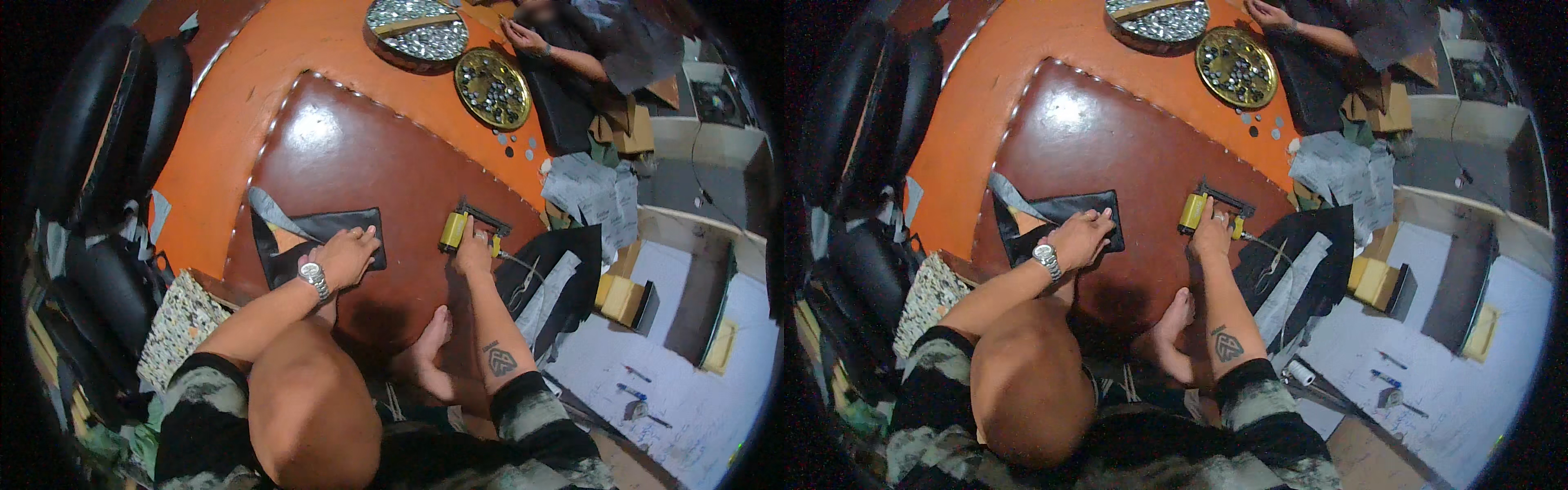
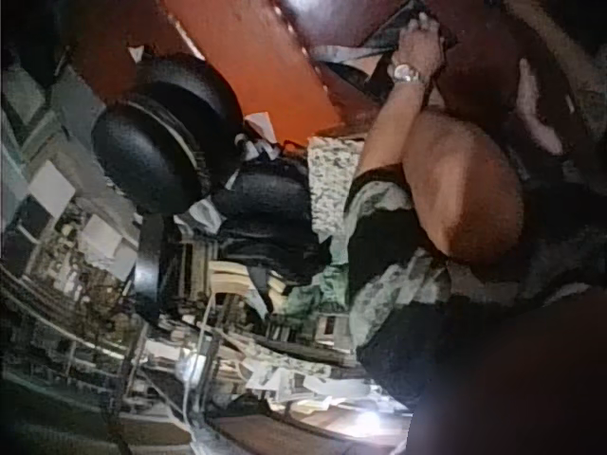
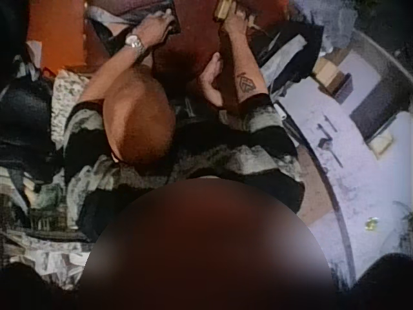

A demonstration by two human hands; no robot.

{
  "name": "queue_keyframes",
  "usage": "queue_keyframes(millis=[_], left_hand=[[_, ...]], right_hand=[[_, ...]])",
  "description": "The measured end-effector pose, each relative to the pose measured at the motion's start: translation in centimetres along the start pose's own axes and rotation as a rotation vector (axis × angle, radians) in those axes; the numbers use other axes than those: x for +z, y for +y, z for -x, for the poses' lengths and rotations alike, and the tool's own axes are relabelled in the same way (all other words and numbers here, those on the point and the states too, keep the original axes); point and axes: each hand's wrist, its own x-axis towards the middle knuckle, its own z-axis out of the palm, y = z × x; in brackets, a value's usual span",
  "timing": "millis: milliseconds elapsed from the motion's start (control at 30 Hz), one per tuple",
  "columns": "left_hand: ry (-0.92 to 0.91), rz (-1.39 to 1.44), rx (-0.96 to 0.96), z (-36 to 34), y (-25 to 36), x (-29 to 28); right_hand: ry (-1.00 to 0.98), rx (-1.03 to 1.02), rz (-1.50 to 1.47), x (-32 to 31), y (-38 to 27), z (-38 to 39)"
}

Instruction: The person sits on the floor and staples black fabric onto a rectangular foam cushion using a pneumatic staple gun. They repeatedly fold the fabric edges, align them, and fire staples to secure the material. The person occasionally adjusts the fabric and inspects the edges while working.

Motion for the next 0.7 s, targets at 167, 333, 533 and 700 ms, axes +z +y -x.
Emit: queue_keyframes(millis=[167, 333, 533, 700], left_hand=[[-0.044, -0.158, 0.115, 0.7, 0.5, -0.2], [-0.059, -0.267, 0.152, 0.8, 1.0, 1.1], [0.012, -0.357, 0.189, 1.0, 0.5, 2.3], [-0.042, -0.363, 0.164, 0.7, 0.8, 2.2]], right_hand=[[-0.069, -0.126, -0.267, -4.0, -1.9, 1.3], [-0.215, -0.116, -1.072, -5.0, -7.1, 6.9], [-0.058, -0.185, -0.847, -5.8, -12.4, 9.2], [-0.017, -0.215, -0.709, -6.5, -13.6, 8.7]])
